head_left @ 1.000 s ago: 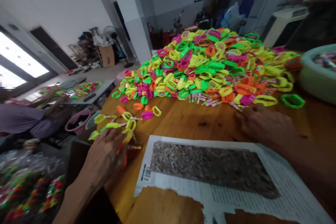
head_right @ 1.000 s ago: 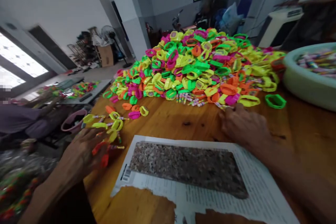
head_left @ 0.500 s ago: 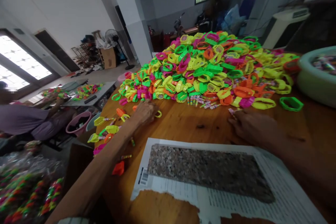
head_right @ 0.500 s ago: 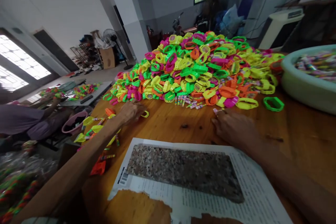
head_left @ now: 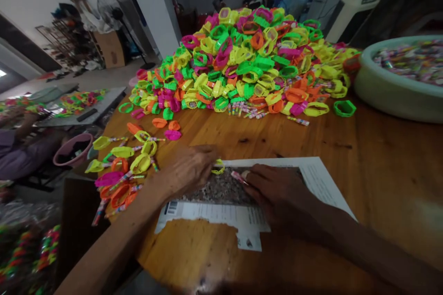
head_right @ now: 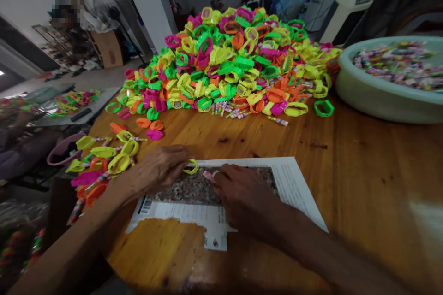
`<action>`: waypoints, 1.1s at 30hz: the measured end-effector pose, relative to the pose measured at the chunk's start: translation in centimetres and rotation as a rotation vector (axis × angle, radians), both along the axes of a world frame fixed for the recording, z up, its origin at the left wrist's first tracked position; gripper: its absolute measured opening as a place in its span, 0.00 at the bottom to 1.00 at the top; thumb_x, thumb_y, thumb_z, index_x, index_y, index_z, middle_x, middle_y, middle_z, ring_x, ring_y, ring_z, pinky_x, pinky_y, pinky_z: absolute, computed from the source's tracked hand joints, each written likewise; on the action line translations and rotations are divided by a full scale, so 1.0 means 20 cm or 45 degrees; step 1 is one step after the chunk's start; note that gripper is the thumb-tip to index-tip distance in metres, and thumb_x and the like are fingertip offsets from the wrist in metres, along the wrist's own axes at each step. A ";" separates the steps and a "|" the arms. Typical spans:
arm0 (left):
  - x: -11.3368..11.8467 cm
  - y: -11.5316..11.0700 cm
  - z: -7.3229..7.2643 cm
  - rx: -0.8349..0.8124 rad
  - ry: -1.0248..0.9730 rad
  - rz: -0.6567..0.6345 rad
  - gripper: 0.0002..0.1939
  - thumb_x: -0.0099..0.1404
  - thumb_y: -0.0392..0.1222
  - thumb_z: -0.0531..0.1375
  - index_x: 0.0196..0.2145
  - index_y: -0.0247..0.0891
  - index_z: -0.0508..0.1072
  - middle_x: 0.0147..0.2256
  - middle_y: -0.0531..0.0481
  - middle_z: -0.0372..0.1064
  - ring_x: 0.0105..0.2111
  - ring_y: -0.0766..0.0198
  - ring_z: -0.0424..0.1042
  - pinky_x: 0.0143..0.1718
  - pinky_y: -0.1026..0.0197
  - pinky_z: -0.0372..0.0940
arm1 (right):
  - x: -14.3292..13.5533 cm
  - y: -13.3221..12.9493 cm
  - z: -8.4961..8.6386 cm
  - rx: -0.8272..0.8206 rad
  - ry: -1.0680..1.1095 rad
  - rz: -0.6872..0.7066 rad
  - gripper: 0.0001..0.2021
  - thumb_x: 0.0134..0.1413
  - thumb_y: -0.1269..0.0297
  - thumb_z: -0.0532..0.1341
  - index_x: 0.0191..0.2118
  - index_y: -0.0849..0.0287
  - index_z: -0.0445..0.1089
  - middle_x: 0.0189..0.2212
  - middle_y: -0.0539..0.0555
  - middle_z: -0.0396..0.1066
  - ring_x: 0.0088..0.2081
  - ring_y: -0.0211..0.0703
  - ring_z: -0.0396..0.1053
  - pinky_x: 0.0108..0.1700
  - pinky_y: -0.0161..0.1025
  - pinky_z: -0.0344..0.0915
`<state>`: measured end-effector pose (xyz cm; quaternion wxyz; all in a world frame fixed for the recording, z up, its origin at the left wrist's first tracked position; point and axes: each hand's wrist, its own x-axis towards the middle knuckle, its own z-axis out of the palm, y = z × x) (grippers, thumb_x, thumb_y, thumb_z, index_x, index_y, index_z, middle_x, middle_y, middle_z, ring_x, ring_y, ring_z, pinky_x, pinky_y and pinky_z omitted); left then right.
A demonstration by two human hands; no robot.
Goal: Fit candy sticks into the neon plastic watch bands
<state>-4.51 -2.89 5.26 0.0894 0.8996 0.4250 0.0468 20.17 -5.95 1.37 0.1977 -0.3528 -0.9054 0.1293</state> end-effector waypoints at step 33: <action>0.01 -0.05 -0.11 0.069 -0.133 0.114 0.13 0.70 0.37 0.50 0.40 0.36 0.75 0.33 0.45 0.69 0.35 0.58 0.70 0.35 0.57 0.62 | -0.18 -0.04 -0.07 0.151 0.089 -0.040 0.07 0.61 0.76 0.52 0.39 0.62 0.65 0.33 0.55 0.65 0.34 0.44 0.61 0.35 0.41 0.56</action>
